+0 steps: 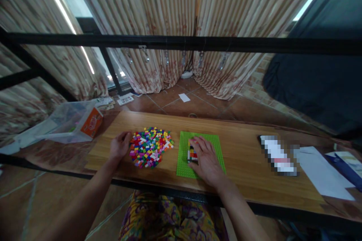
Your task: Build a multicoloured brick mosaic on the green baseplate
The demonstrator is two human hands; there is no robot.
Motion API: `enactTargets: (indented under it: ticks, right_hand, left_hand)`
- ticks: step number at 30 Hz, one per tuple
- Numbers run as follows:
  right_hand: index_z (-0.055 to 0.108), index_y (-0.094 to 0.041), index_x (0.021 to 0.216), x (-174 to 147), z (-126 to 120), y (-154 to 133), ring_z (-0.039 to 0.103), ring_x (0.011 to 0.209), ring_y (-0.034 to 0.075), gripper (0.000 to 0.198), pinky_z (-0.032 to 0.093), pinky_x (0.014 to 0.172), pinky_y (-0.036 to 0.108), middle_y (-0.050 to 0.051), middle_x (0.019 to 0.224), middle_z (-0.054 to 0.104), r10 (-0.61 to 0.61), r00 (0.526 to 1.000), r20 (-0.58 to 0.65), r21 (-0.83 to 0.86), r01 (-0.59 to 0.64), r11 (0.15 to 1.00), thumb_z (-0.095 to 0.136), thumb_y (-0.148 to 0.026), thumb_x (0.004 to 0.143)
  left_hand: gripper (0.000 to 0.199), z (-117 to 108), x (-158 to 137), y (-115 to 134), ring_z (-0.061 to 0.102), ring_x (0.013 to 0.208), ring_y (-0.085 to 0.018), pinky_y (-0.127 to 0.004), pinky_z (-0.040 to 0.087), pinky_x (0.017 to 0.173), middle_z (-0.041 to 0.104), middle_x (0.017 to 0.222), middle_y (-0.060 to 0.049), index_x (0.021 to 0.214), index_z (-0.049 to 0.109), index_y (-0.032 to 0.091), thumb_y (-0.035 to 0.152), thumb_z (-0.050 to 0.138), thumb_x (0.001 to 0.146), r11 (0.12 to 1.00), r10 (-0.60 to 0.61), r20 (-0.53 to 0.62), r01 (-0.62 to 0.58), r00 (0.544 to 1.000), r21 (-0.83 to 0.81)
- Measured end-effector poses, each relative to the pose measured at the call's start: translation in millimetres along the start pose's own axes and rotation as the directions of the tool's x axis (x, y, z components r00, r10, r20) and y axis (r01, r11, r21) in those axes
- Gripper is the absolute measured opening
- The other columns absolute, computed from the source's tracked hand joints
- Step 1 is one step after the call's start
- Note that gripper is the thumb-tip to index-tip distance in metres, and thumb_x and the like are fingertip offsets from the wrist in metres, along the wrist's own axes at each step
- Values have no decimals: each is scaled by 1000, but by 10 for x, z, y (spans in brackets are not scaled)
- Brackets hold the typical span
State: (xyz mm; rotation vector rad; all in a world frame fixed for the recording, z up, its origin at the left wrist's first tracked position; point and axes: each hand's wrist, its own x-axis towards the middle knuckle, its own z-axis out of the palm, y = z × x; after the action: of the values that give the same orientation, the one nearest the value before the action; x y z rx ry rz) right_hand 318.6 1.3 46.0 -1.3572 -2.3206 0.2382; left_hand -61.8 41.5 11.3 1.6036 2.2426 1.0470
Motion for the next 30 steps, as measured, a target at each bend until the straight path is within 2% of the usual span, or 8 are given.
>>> enactTargets:
  ticks: [4,7,10,16,21,26,28,30]
  right_hand:
    - [61,-22,119,187,129,-399,50,115,25,32,37,103,43,8,119,63,-24,999,-38,4,24,1000,48,-22,90]
    - [67,-21,106,442,257,-566,55,98,22,31,40,93,37,8,102,68,50,999,21,-69,-48,996,41,-15,91]
    - [70,-22,100,687,366,-597,54,94,22,31,38,86,35,7,93,68,140,983,116,-167,-120,979,43,-11,88]
    - [69,-24,99,850,496,-563,54,96,22,27,34,84,33,6,99,68,186,954,235,-194,-141,971,50,-13,83]
    - [68,-23,99,825,512,-569,56,98,22,22,35,88,32,6,103,67,172,953,248,-161,-134,978,54,-19,83]
    - [68,-20,95,809,529,-619,58,95,22,19,40,86,31,8,99,66,163,963,214,-144,-134,980,53,-18,84]
    - [68,-20,96,771,521,-649,60,92,21,23,42,84,31,9,96,66,156,975,159,-93,-143,985,49,-13,84]
    - [68,-20,98,699,491,-675,60,88,20,28,44,81,31,8,95,66,144,988,59,29,-146,989,45,-10,85]
  left_hand:
    - [36,-5,-1,5,67,94,-23,-31,50,83,73,100,-10,98,70,16,37,44,87,1000,2,-3,-2,1000,-12]
    - [35,-12,-7,13,66,95,-23,-32,50,84,73,100,-11,98,70,16,37,44,87,1000,3,-8,-3,1000,-26]
    - [35,-16,-11,21,67,92,-22,-30,51,81,74,98,-10,97,70,16,37,44,87,999,9,-6,-9,1000,-54]
    - [34,-1,-8,11,67,92,-21,-29,51,82,73,97,-9,95,71,17,37,44,87,996,12,-23,-14,1000,-85]
    - [34,7,-6,-8,67,95,-22,-30,51,84,73,99,-9,95,71,18,38,44,87,996,10,-18,-11,1000,-93]
    - [34,7,3,-27,67,95,-22,-31,51,84,74,99,-8,97,70,19,38,45,86,997,-12,-1,12,1000,-80]
    - [35,6,8,-31,67,95,-22,-31,51,83,74,99,-8,97,70,19,38,44,86,996,-12,3,12,1000,-87]
    - [35,3,11,-32,67,96,-22,-31,51,84,73,100,-9,97,70,18,38,44,86,996,-10,6,10,1000,-87]
